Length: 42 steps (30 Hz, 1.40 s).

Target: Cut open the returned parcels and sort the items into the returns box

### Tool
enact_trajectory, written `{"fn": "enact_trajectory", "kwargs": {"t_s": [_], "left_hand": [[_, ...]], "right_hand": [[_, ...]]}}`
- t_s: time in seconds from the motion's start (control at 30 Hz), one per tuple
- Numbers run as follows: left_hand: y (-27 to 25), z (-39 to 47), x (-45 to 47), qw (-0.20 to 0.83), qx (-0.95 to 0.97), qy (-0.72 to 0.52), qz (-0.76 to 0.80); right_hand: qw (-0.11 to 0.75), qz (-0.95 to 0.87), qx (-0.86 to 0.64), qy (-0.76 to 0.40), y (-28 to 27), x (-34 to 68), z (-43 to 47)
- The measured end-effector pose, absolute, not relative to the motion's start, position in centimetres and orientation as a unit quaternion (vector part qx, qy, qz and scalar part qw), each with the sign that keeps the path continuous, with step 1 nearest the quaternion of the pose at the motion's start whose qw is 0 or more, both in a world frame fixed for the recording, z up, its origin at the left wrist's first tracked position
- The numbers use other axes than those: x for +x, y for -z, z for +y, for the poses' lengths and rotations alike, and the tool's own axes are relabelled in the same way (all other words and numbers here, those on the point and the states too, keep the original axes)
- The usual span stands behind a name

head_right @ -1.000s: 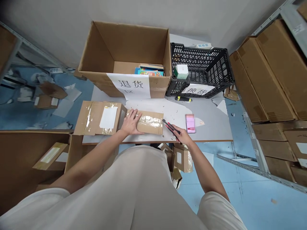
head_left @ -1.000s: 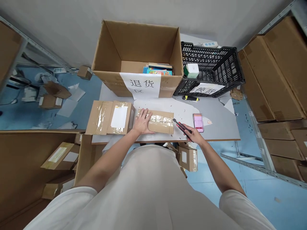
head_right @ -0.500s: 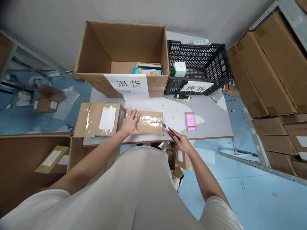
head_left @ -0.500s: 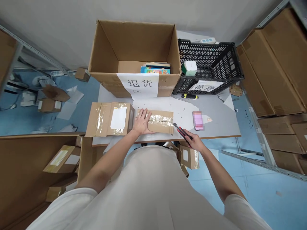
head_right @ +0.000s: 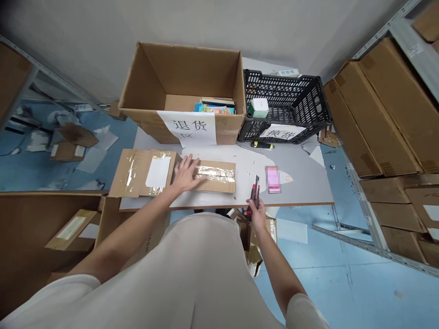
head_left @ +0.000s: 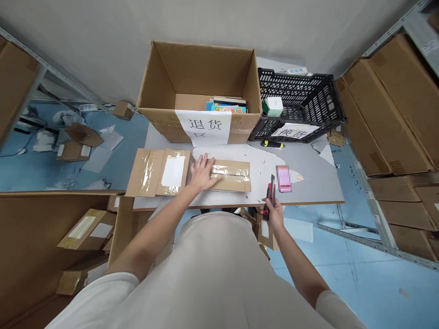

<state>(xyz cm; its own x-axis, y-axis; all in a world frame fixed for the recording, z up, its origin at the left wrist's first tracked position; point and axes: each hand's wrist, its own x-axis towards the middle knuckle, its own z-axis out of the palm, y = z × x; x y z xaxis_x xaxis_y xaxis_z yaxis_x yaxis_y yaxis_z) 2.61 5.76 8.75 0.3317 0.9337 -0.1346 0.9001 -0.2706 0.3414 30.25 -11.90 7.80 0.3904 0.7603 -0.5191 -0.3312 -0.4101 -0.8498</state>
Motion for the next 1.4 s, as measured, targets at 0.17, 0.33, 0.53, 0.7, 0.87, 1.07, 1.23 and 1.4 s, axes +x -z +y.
{"fn": "enact_trajectory", "kwargs": {"t_s": [0.17, 0.33, 0.53, 0.7, 0.87, 1.07, 1.23, 1.4], "left_hand": [[-8.2, 8.8, 0.7, 0.268, 0.725, -0.144, 0.618], [-7.2, 5.6, -0.4, 0.314, 0.667, -0.201, 0.645], [-4.9, -1.8, 0.7, 0.492, 0.511, -0.279, 0.647], [-4.5, -2.9, 1.0, 0.489, 0.493, -0.286, 0.660], [-6.1, 0.4, 0.9, 0.386, 0.583, -0.220, 0.680], [-8.0, 12.1, 3.6, 0.282, 0.763, -0.197, 0.548], [-7.8, 16.6, 5.5, 0.319, 0.787, -0.100, 0.519], [-7.7, 12.3, 4.0, 0.269, 0.689, -0.124, 0.662]], "right_hand": [[0.561, -0.065, -0.610, -0.556, -6.3, 24.8, -8.6], [0.592, -0.144, -0.595, -0.525, -5.9, 25.8, -2.6], [0.576, -0.257, -0.562, -0.536, -5.9, 25.3, 2.2], [0.534, -0.265, -0.604, -0.528, -5.3, 24.8, 0.9], [0.527, -0.239, -0.633, -0.514, -5.5, 25.2, -2.9], [0.504, -0.073, -0.620, -0.597, -5.2, 22.7, -9.8], [0.534, -0.014, -0.552, -0.640, -5.1, 21.1, -10.5], [0.585, -0.059, -0.571, -0.572, -5.6, 23.4, -7.5]]}}
